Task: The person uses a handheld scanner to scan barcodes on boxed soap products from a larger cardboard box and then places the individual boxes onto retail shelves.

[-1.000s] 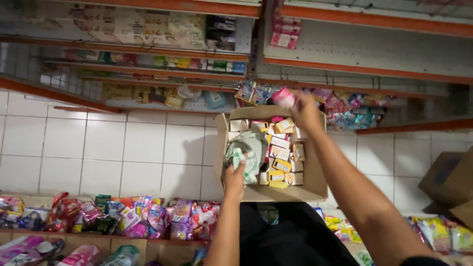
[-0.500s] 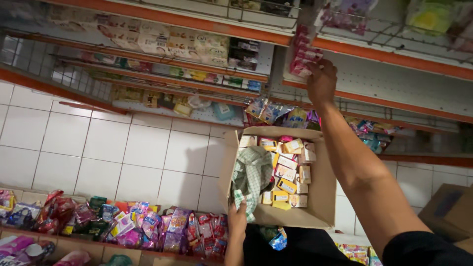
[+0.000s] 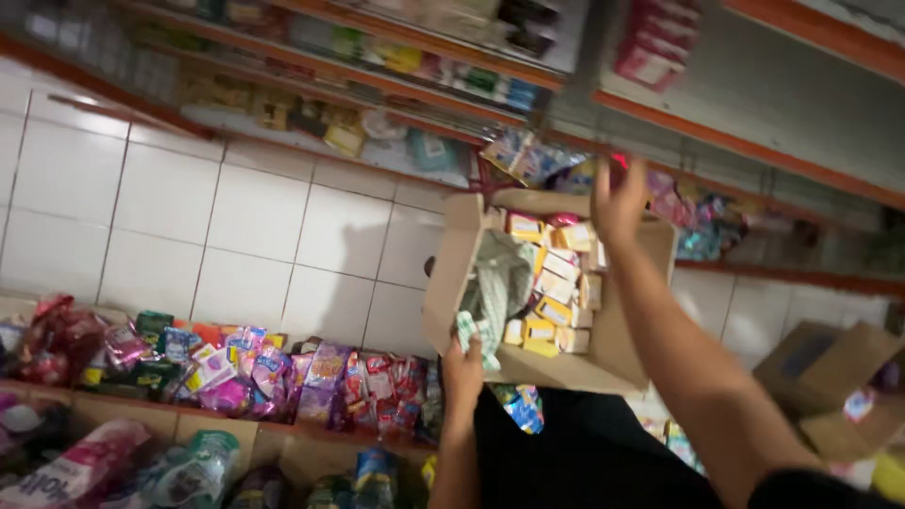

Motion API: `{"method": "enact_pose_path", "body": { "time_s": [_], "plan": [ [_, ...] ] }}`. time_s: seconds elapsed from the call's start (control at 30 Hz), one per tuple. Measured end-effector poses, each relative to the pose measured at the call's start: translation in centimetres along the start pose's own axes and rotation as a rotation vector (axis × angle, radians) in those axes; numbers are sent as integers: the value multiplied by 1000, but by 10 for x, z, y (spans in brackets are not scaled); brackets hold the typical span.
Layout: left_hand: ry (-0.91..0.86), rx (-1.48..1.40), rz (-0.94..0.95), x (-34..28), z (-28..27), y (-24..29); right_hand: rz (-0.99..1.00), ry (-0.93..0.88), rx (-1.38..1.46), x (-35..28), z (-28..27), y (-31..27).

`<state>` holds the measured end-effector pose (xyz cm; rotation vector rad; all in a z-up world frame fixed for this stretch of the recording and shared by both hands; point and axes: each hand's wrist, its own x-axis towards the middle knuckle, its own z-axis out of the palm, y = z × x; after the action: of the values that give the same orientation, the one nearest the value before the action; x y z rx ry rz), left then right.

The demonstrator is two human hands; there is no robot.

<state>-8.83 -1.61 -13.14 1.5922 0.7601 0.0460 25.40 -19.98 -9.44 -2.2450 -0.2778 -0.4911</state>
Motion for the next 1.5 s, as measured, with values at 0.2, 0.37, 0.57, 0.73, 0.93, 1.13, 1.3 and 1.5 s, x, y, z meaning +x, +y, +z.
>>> {"method": "enact_pose_path", "body": {
  "time_s": [0.2,0.37,0.57,0.73,0.93,1.13,1.3,1.5],
  "plan": [
    [13,-101,-179,-9,-4,12,600,-589,-602,-219,25,22],
    [35,-133,-132,-9,-1,18,1016,-773,-245,-270,52,17],
    [-15,-261,-117,-5,-14,23,1121,-689,-206,-264,66,35],
    [-74,-12,-176,-4,-3,20,1178,-735,14,-273,71,27],
    [-111,-43,-280,2,-5,30,1022,-1035,-91,-258,46,57],
    [16,-362,-220,-1,-17,38,705,-987,-598,-217,21,108],
    [195,-330,-446,-35,-40,0,305,-446,-472,-146,47,149],
    [166,-744,-312,-68,-75,18,608,-474,-653,-132,106,151]
  ]
}}
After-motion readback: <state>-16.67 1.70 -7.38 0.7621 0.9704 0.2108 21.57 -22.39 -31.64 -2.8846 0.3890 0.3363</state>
